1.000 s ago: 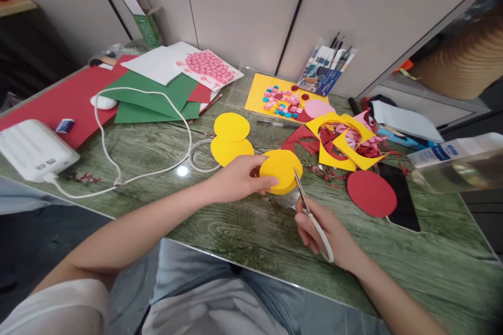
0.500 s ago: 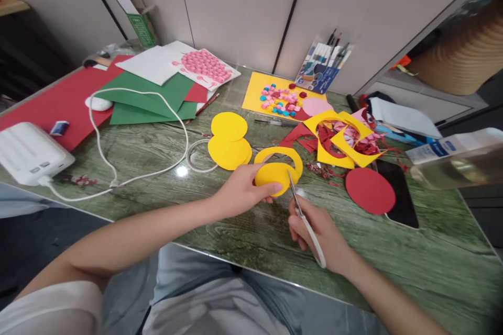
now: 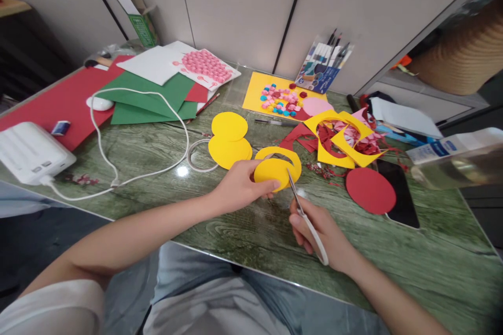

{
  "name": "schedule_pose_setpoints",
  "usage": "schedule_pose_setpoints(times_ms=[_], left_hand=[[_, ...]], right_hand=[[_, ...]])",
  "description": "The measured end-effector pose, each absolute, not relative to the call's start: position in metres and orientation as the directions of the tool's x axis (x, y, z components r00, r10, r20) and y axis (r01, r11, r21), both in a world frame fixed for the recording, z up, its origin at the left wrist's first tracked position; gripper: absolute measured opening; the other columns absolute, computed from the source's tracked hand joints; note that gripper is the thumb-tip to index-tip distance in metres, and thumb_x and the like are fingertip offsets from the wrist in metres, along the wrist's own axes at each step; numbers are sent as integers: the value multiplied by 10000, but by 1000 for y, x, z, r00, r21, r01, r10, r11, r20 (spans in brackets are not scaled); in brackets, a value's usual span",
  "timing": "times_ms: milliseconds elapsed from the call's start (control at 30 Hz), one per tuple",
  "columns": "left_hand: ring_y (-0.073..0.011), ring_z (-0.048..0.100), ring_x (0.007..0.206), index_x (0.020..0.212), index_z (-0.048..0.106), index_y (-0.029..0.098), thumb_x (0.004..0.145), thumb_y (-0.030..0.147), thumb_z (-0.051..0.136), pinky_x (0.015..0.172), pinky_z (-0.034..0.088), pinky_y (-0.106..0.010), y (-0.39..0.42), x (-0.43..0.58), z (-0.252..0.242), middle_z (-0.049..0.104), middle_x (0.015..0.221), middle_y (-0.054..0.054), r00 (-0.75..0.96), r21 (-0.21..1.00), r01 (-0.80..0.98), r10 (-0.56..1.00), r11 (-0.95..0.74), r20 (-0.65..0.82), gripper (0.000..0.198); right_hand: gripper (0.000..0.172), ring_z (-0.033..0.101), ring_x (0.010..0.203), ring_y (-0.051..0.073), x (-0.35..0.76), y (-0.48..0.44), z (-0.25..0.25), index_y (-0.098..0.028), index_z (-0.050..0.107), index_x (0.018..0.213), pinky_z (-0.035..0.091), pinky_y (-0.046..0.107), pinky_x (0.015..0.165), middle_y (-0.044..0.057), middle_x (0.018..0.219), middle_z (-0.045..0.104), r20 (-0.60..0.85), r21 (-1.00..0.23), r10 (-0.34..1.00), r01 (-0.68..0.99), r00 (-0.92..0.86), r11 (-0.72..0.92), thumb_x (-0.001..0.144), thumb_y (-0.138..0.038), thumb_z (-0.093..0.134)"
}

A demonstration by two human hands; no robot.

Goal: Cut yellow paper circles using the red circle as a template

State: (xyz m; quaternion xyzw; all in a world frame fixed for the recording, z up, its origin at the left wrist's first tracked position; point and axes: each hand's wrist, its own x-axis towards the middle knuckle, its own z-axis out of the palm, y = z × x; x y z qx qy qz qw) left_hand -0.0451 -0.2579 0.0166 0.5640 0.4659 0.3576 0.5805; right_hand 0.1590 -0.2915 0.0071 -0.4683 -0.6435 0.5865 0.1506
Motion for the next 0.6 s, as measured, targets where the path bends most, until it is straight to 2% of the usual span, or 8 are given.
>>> schedule_pose_setpoints(times_ms=[133, 433, 600], left_hand=[[-137, 592, 592, 882, 603, 118, 733, 318, 616, 584, 498, -259, -258, -45, 18, 638, 697, -23, 303, 990, 27, 943, 138, -140, 250], [-123, 581, 586, 904, 555, 116, 780, 340, 569, 560, 486, -237, -258, -43, 17, 624, 687, -24, 326, 989, -40, 937, 143, -123, 256], [-102, 563, 555, 884, 527, 123, 788, 349, 556, 539, 475, -216, -259, -44, 18, 596, 657, -10, 377, 987, -6, 915, 158, -144, 247]], right_hand=[[271, 384, 333, 62, 160, -291, 9, -216, 372, 730, 285, 151, 332, -76, 470, 466, -362, -895, 778, 424, -513, -137, 879, -438, 415], [278, 363, 317, 60, 161, -291, 8, -215, 376, 733, 268, 149, 319, -80, 455, 459, -386, -896, 764, 408, -516, -177, 876, -448, 424], [279, 364, 334, 65, 160, -290, 11, -217, 363, 740, 271, 160, 330, -77, 471, 453, -386, -893, 760, 419, -523, -165, 878, -456, 407]])
